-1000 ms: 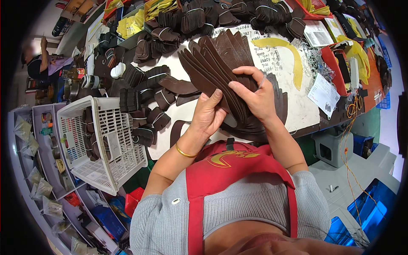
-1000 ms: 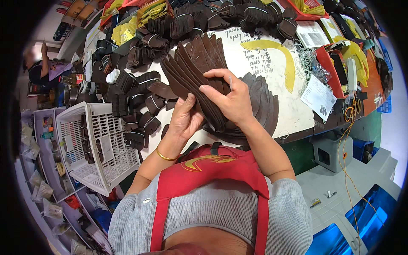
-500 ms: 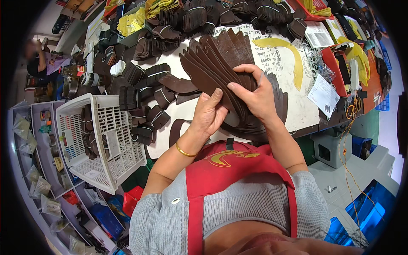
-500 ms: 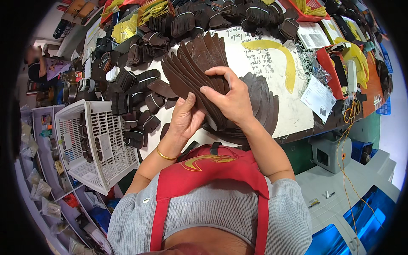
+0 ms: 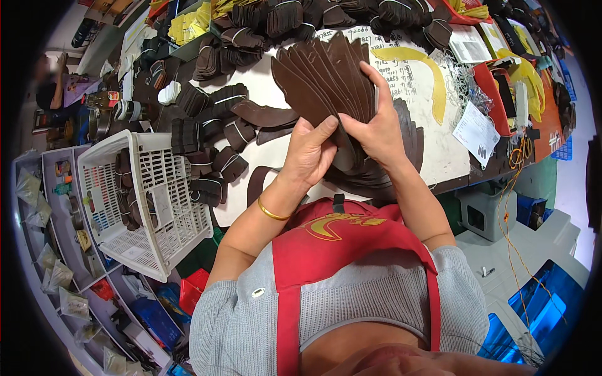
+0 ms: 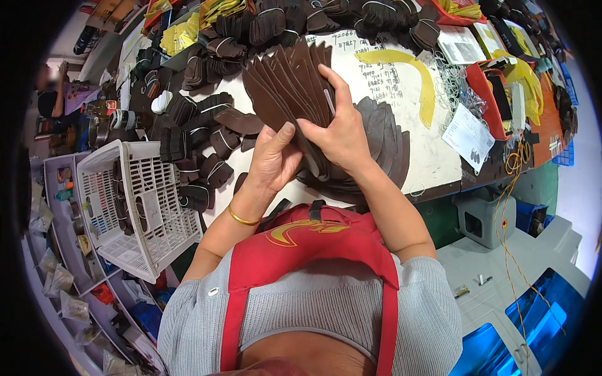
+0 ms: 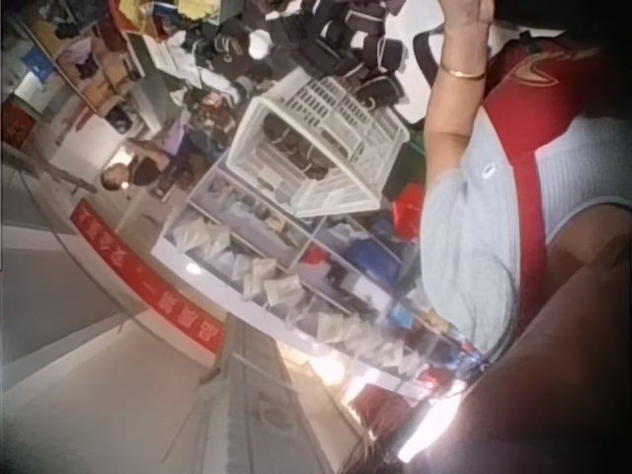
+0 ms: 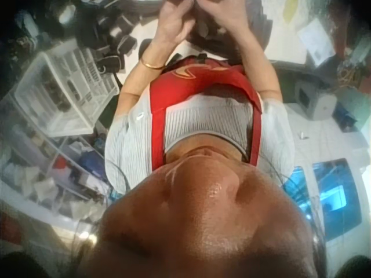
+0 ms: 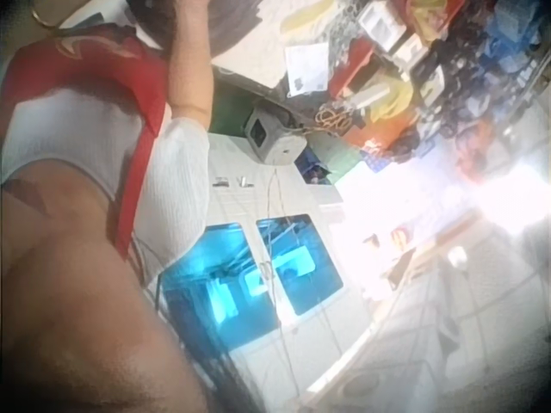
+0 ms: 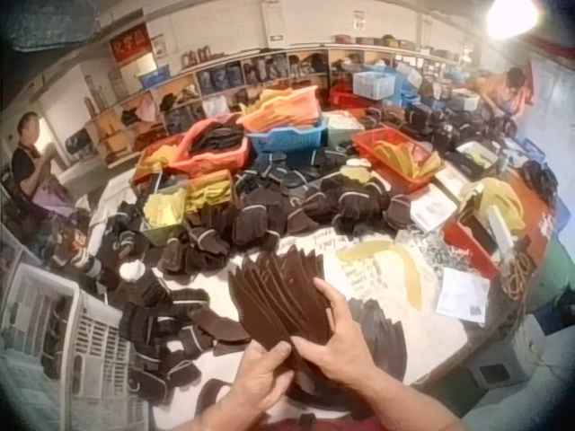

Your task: Sorting and bundling brown leather shoe upper parts with rubber bands.

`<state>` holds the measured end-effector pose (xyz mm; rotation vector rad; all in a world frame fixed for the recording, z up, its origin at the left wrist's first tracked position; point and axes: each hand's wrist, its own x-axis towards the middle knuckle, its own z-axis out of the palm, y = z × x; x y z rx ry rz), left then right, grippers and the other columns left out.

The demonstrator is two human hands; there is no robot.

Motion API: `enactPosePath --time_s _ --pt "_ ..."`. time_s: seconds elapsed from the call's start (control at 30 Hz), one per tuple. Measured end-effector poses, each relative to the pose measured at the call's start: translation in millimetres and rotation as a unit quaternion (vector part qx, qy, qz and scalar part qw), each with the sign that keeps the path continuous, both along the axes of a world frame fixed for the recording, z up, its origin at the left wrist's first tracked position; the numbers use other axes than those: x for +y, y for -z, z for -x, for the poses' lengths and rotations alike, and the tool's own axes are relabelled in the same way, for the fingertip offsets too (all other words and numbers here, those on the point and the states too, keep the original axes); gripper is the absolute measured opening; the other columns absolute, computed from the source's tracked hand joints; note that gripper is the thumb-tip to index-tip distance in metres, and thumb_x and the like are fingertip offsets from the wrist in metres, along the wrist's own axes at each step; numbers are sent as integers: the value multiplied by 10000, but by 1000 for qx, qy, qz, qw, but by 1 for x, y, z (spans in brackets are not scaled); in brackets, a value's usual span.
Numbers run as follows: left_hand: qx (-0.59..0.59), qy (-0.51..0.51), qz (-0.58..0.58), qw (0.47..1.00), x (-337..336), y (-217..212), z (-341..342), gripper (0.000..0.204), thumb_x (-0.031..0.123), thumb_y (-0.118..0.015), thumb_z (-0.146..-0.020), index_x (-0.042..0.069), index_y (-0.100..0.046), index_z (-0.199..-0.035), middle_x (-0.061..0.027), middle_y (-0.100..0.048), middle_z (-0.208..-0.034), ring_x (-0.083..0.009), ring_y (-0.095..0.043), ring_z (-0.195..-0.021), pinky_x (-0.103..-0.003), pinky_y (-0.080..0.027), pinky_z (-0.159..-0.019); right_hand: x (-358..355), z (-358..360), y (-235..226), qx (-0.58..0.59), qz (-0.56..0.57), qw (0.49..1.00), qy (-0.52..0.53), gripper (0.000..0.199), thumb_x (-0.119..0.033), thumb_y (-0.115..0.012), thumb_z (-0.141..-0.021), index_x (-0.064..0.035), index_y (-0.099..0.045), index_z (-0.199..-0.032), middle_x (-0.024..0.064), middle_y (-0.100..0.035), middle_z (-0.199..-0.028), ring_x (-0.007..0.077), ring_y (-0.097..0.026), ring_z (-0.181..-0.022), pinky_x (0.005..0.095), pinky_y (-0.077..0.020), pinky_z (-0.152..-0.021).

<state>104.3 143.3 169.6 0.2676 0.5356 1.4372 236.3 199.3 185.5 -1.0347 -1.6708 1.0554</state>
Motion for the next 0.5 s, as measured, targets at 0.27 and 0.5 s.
enactPosePath --time_s 0.27,0.5 --pt "106 -53 47 992 15 -6 11 226 8 -627 -887 -110 -583 -1073 -176 -668 -999 -254 -694 -893 -367 -601 -799 17 5 5 -4 -19 1000 21 961 -188 -800 -687 1 -272 -1466 238 -478 -1382 308 -485 -1284 338 -362 -1080" --pt "102 29 28 994 51 -7 43 267 18 -614 -911 -49 -573 -1165 -165 -635 -1133 -276 -646 -1042 -427 -564 -921 49 5 -33 179 125 976 -18 1037 -38 -782 -748 -5 -97 -1525 205 -421 -1420 241 -457 -1276 326 -389 -1060"
